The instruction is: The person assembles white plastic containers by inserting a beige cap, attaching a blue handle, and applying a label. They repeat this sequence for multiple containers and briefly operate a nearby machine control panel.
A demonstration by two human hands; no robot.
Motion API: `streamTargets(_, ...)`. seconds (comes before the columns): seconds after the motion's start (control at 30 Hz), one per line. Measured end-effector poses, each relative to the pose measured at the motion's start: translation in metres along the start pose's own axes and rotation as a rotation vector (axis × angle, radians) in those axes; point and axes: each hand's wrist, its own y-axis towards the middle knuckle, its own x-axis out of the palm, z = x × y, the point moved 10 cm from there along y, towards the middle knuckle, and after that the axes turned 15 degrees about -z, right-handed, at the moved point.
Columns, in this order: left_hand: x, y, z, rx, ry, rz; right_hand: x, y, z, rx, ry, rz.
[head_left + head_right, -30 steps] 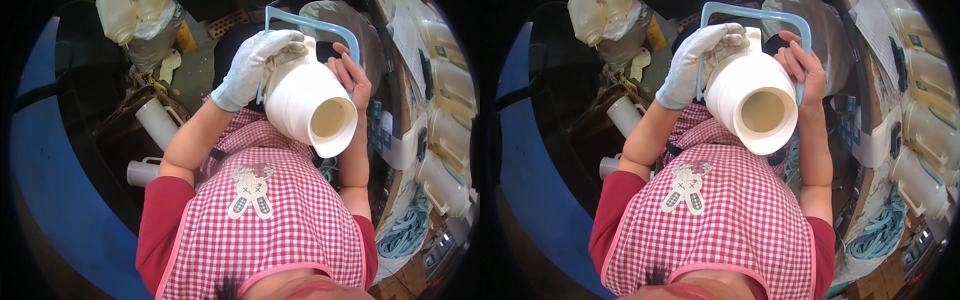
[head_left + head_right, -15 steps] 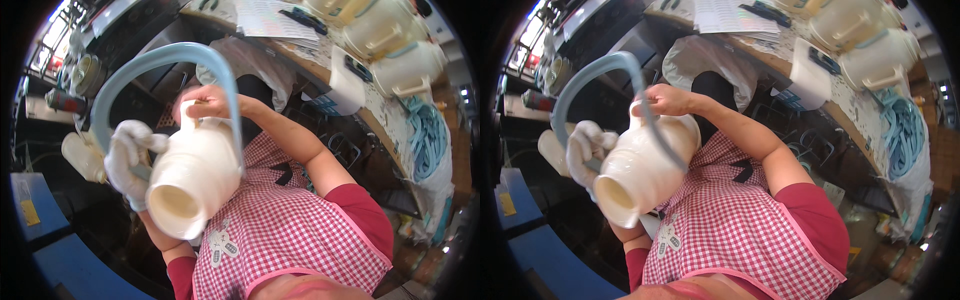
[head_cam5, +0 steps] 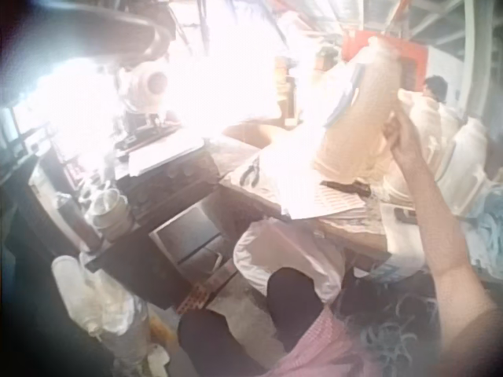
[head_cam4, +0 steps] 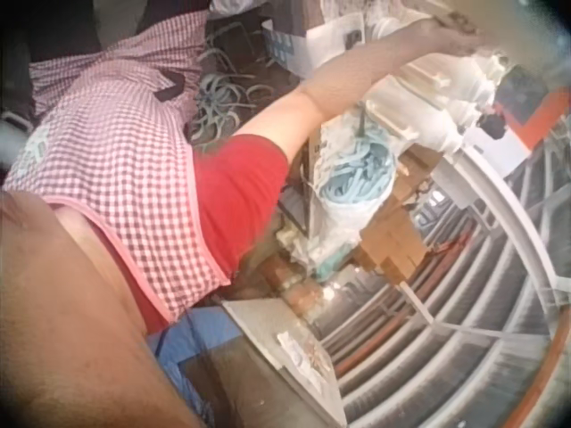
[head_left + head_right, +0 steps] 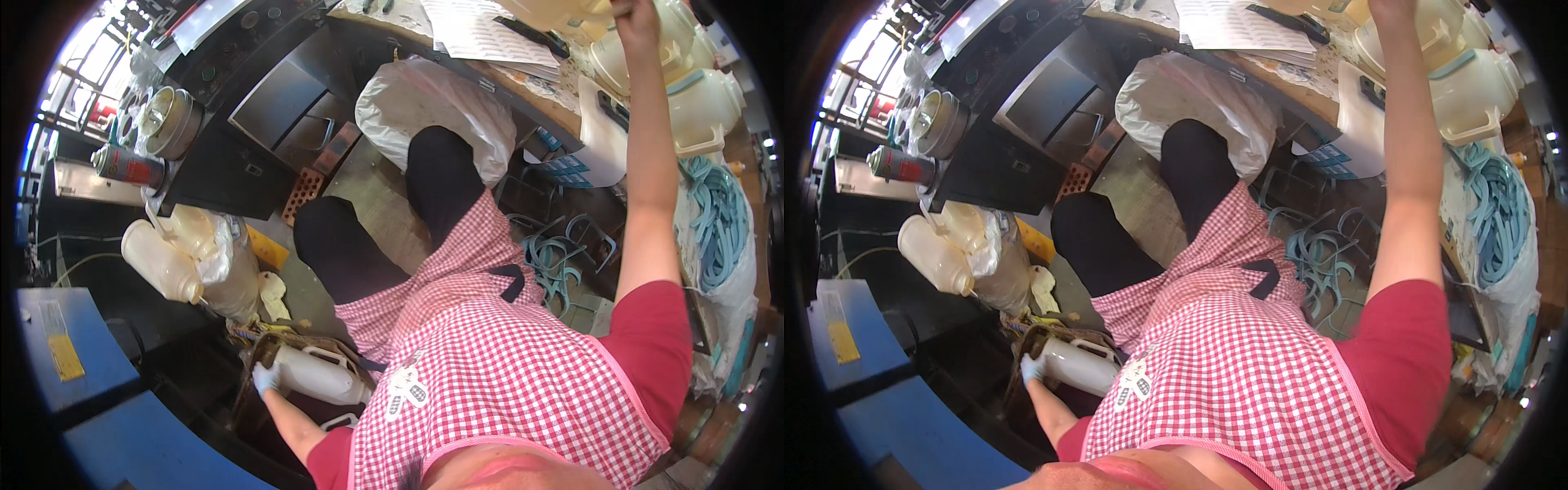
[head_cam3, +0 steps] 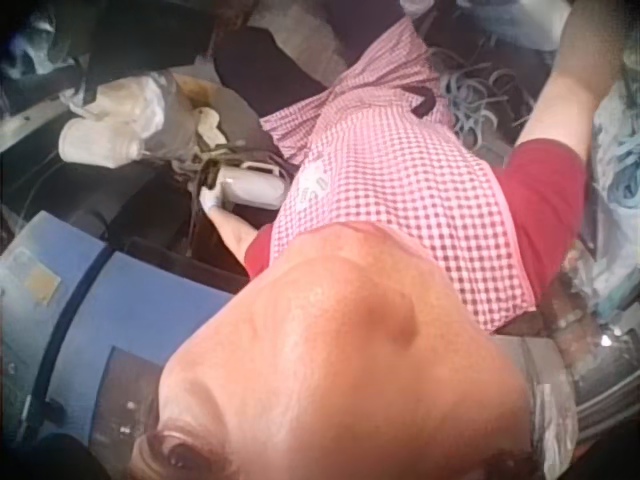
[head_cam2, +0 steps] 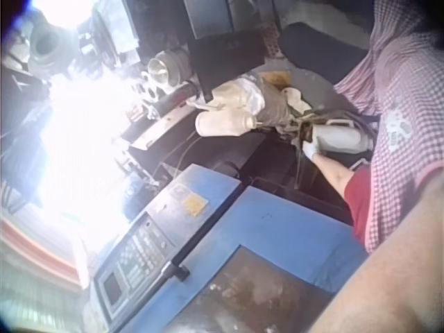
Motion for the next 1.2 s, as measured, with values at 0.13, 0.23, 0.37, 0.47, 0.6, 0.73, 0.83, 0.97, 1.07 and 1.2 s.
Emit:
streamTargets(0.13, -0.012, 0.01, 0.08, 0.044, 0.406, -0.242, -0.098, 0.04, 0.014, -0.035, -0.595, 0.316)
streamTargets(0.23, 0.016, -0.006, 0.052, 0.095, 0.208, -0.395, -0.079, 0.073, 0.061, -0.017, -0.658, 0.367)
streamTargets(0.37, 0.015, -0.039, 0.071, 0.177, 0.32, 0.023, -0.09, 0.074, 0.092, 0.03, -0.762, 0.421)
streamTargets(0.47, -0.011, -0.075, 0.096, 0.153, 0.292, 0.293, -0.118, 0.051, 0.098, 0.082, -0.768, 0.393)
streamTargets(0.6, 0.019, -0.1, 0.067, -0.204, -0.151, 0.335, -0.152, 0.037, 0.099, 0.158, -0.575, 0.267)
streamTargets(0.73, 0.049, -0.087, 0.052, -0.083, -0.029, 0.39, -0.186, 0.022, 0.101, 0.247, -0.308, 0.127)
streamTargets(0.83, 0.053, -0.055, 0.041, -0.145, -0.12, 0.101, -0.196, 0.014, 0.099, 0.301, -0.157, 0.014)
streamTargets(0.97, 0.025, -0.043, 0.068, 0.118, -0.059, 0.254, -0.238, 0.016, 0.093, 0.333, -0.343, 0.199)
streamTargets(1.07, 0.049, -0.021, 0.064, 0.178, -0.066, 0.063, -0.228, 0.019, 0.104, 0.346, -0.367, 0.175)
streamTargets(1.2, 0.047, -0.012, 0.083, 0.136, 0.058, -0.211, -0.211, 0.01, 0.093, 0.376, -0.597, 0.264)
